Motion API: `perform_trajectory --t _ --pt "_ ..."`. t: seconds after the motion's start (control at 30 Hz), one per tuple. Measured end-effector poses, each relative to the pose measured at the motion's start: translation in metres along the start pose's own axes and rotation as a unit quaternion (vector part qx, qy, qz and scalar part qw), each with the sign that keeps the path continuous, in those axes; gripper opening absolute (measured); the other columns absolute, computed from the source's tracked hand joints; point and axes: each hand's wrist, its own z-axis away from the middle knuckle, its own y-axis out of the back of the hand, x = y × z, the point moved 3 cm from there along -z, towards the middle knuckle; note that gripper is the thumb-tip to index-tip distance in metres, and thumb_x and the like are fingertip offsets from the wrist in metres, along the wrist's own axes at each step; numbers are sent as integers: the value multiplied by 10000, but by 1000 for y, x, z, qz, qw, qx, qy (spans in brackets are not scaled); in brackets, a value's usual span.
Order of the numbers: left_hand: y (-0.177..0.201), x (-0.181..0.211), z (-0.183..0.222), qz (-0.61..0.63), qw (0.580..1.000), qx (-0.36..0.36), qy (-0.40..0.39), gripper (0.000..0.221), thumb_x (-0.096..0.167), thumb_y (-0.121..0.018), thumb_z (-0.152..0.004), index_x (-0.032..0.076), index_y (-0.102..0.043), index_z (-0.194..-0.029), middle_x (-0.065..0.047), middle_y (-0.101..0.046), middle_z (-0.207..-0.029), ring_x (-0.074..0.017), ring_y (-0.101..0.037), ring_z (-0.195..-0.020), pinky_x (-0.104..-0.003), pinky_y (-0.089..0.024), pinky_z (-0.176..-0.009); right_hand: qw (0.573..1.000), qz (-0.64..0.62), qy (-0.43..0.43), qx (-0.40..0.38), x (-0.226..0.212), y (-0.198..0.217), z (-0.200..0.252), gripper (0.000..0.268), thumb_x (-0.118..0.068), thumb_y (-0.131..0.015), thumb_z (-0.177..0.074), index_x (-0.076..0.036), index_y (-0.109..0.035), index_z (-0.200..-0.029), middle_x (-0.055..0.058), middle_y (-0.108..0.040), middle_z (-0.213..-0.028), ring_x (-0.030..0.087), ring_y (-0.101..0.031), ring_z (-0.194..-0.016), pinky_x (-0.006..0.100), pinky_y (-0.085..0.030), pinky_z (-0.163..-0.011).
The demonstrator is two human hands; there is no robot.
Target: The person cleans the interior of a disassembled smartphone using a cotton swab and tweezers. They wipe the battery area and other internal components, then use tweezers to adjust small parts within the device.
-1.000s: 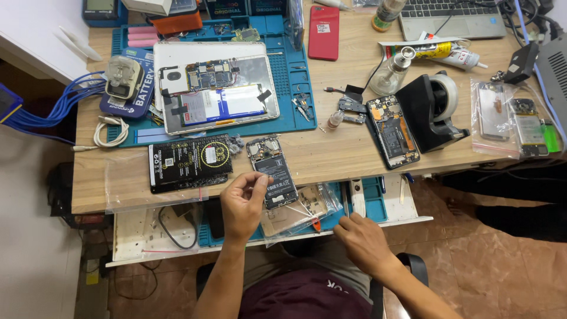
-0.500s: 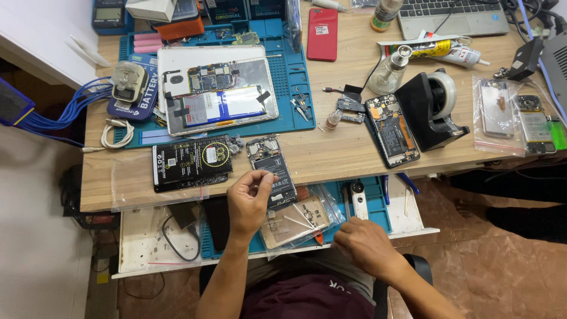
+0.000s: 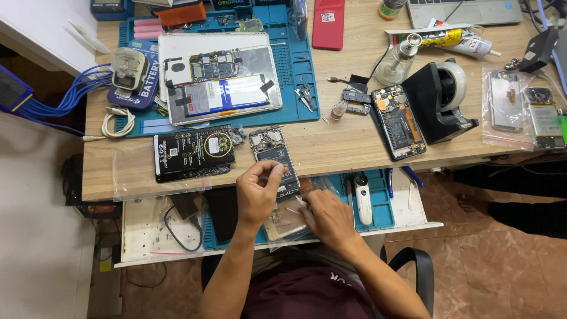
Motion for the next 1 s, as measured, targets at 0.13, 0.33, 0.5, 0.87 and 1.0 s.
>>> perform_trajectory --t 0.13,0.33,0.5,0.87,1.0 --pt "2 1 1 2 1000 -1 1 107 115 -614 -819 46 -685 -778 -81 -687 -694 -81 -570 -591 -192 -451 -479 999 35 19 14 -3 -6 -2 213 -319 -638 -714 -211 -475 -798 -30 -482 -673 185 -550 -686 316 -480 -515" --pt "4 -2 1 11 1000 1 -2 96 104 -615 -815 48 -684 -780 -75 -688 -691 -79 -585 -605 -184 -449 -474 999 29 32 22 -3 -8 -2 194 -257 -626 -710 -195 -489 -833 0 -502 -679 211 -560 -681 332 -485 -545" --pt "2 -1 2 8 1000 -5 6 95 111 -615 -813 58 -684 -774 -63 -688 -684 -62 -578 -608 -181 -452 -473 987 -149 14 59 1 3 -5 185 -176 -657 -727 -228 -577 -885 -80 -602 -695 133 -584 -636 250 -498 -572" --pt "-22 3 -1 19 998 -44 28 112 121 -629 -804 35 -695 -775 -96 -705 -703 -99 -593 -632 -204 -460 -503 803 -573 -150 60 15 67 -28 214 1 -667 -743 16 -686 -956 103 -661 -690 111 -573 -640 275 -509 -598" --pt "-31 13 -2 19 995 -76 54 128 127 -629 -813 29 -700 -770 -108 -704 -689 -116 -597 -610 -222 -482 -508 772 -612 -156 67 19 74 -33 213 38 -651 -745 61 -673 -956 111 -634 -683 122 -564 -651 268 -502 -611"
